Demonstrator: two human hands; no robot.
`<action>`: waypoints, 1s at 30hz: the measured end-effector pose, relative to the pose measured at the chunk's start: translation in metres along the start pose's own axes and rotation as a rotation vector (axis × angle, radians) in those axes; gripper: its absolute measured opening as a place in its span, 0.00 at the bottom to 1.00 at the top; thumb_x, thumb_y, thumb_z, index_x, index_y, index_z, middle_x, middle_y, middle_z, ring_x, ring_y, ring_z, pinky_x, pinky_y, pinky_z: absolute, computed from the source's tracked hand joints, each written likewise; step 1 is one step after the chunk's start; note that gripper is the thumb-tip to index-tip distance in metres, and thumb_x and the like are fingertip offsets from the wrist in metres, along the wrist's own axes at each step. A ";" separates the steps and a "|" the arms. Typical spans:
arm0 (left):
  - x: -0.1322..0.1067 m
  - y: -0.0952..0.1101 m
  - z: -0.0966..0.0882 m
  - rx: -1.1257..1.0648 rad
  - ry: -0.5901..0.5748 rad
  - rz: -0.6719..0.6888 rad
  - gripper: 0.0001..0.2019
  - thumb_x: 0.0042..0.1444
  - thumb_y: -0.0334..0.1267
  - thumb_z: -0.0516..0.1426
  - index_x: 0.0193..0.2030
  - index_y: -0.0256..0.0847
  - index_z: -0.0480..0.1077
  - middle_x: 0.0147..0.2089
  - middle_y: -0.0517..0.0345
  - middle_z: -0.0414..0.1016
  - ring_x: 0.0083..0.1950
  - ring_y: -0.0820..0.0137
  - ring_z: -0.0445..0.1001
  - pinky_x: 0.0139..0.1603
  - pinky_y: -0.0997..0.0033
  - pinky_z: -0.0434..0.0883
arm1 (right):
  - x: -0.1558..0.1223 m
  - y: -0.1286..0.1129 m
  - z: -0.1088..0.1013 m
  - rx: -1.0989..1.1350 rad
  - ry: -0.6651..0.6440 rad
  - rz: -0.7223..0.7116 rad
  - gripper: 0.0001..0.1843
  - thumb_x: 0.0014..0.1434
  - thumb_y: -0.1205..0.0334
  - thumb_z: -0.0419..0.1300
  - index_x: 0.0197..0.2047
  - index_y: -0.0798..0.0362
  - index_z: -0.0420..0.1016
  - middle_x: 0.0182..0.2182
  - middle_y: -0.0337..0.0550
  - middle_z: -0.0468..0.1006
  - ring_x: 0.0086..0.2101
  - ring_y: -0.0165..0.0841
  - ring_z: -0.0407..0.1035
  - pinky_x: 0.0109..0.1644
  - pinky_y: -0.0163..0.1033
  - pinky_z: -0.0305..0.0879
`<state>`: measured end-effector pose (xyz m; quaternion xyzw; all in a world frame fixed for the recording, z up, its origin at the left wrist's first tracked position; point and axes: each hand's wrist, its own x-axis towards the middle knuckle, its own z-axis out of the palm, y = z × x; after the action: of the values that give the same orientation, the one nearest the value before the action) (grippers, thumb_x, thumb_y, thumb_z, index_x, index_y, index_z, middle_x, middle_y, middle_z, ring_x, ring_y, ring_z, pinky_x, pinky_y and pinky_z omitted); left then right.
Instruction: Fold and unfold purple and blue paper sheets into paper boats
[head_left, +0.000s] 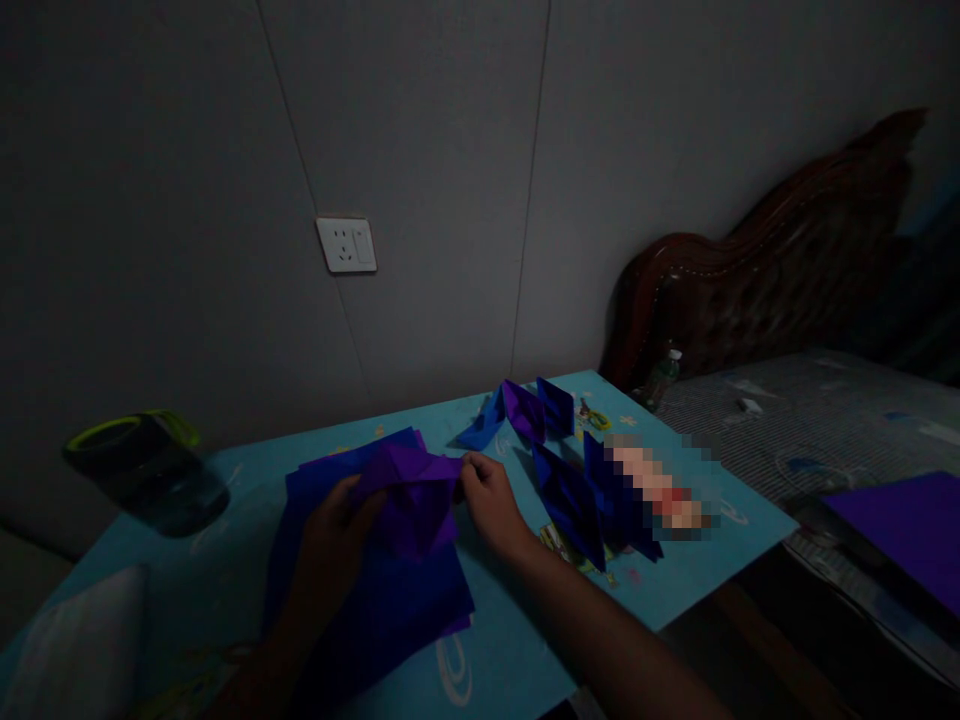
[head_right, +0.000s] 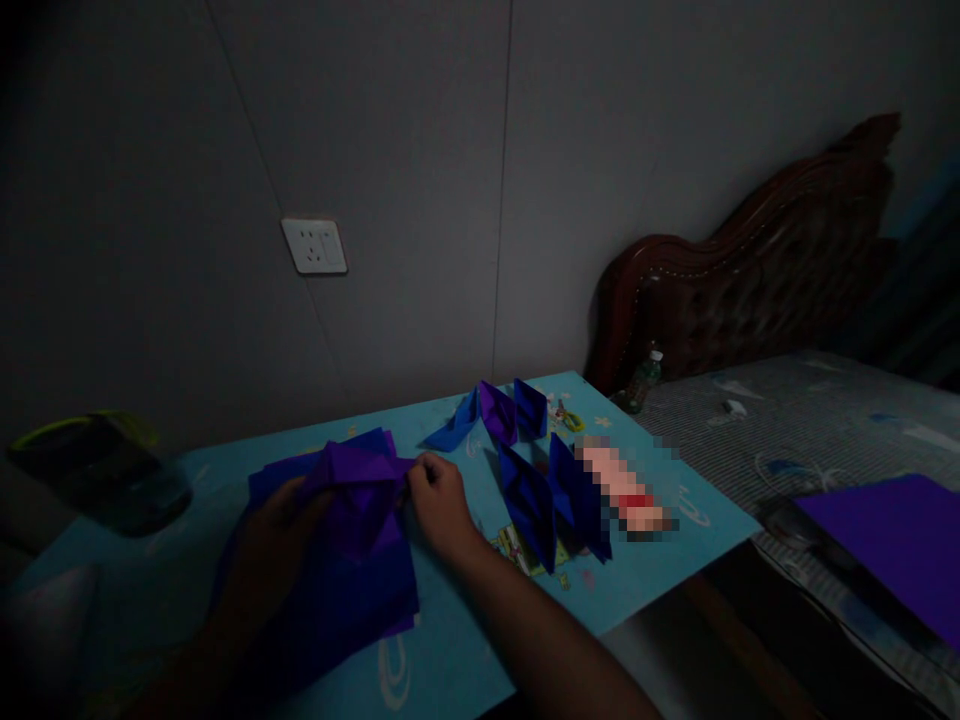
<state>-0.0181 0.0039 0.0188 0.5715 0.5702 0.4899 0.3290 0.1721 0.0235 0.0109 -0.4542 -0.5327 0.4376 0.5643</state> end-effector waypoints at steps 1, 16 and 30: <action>0.000 0.000 0.000 0.010 -0.027 -0.004 0.22 0.51 0.56 0.58 0.44 0.41 0.73 0.38 0.56 0.81 0.40 0.59 0.78 0.37 0.66 0.74 | 0.003 0.003 -0.001 0.032 -0.010 0.036 0.09 0.54 0.60 0.52 0.25 0.51 0.66 0.19 0.33 0.67 0.22 0.28 0.63 0.27 0.32 0.60; 0.004 -0.018 0.001 0.018 0.078 0.023 0.29 0.62 0.52 0.51 0.66 0.39 0.60 0.49 0.48 0.79 0.44 0.59 0.79 0.43 0.62 0.73 | -0.001 0.005 -0.005 -0.143 -0.238 -0.051 0.23 0.63 0.48 0.56 0.23 0.54 0.71 0.20 0.34 0.67 0.24 0.29 0.60 0.31 0.34 0.57; -0.002 -0.012 0.008 -0.180 -0.076 -0.079 0.20 0.62 0.50 0.53 0.49 0.39 0.75 0.48 0.52 0.80 0.49 0.60 0.76 0.51 0.65 0.69 | -0.003 0.001 0.000 0.227 -0.241 0.164 0.19 0.53 0.44 0.64 0.35 0.52 0.75 0.25 0.38 0.75 0.27 0.33 0.68 0.34 0.36 0.63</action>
<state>-0.0145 0.0055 0.0049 0.5348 0.5332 0.5038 0.4193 0.1715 0.0212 0.0091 -0.3736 -0.5048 0.5907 0.5066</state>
